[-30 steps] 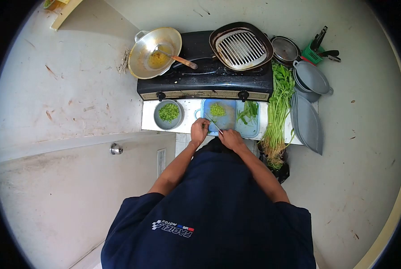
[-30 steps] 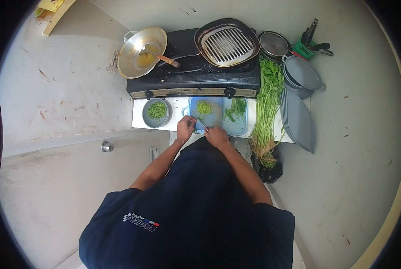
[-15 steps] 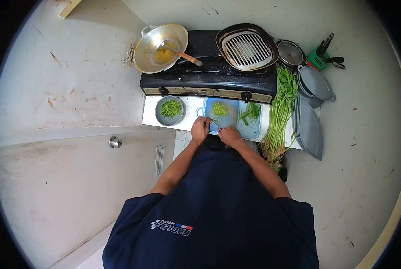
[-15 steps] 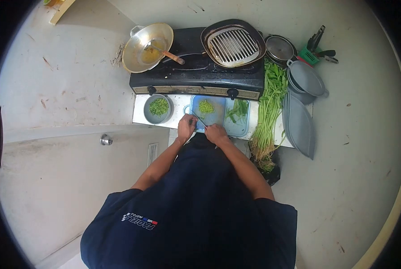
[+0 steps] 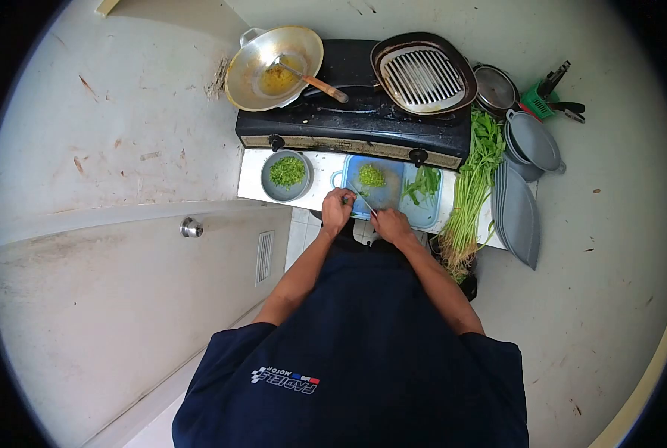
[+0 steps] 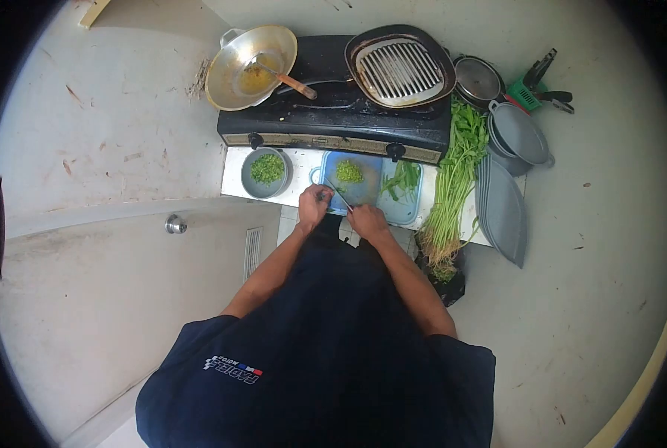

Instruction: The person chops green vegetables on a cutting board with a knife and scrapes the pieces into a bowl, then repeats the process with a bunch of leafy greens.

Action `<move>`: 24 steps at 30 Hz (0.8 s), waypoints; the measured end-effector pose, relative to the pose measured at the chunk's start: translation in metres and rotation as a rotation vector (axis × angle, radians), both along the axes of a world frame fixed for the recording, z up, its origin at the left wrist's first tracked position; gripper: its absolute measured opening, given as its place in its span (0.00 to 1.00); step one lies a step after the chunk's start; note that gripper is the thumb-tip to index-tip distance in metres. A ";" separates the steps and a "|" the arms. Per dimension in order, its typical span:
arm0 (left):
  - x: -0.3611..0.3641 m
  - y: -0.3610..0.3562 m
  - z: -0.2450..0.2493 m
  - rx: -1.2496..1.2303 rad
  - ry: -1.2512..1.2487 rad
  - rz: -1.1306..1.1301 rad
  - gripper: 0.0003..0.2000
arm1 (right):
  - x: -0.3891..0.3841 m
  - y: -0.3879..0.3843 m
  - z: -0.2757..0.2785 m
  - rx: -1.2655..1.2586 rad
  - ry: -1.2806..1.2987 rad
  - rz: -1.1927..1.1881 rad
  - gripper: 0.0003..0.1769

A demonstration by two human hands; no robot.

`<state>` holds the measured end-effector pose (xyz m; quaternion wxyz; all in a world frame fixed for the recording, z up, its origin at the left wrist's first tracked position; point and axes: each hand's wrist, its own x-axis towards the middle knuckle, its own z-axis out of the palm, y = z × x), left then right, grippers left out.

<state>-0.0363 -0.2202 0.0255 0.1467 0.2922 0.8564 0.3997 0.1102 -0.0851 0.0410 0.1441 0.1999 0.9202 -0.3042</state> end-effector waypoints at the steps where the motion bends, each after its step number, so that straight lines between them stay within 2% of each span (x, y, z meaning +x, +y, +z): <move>1: 0.000 -0.001 0.001 -0.014 -0.001 -0.003 0.04 | -0.001 -0.001 0.001 -0.008 0.008 -0.016 0.24; 13: -0.013 -0.003 -0.001 -0.029 0.021 -0.120 0.02 | -0.024 -0.011 -0.021 0.033 0.080 0.012 0.26; 19: -0.019 -0.004 -0.009 -0.063 0.004 -0.142 0.04 | -0.019 -0.002 -0.006 0.014 -0.119 0.051 0.24; 22: -0.022 -0.002 -0.006 -0.077 -0.075 -0.133 0.04 | -0.008 0.004 -0.003 0.029 -0.127 0.033 0.24; 24: -0.019 -0.003 -0.003 -0.121 -0.034 -0.133 0.04 | -0.008 0.004 -0.001 0.038 -0.108 0.010 0.24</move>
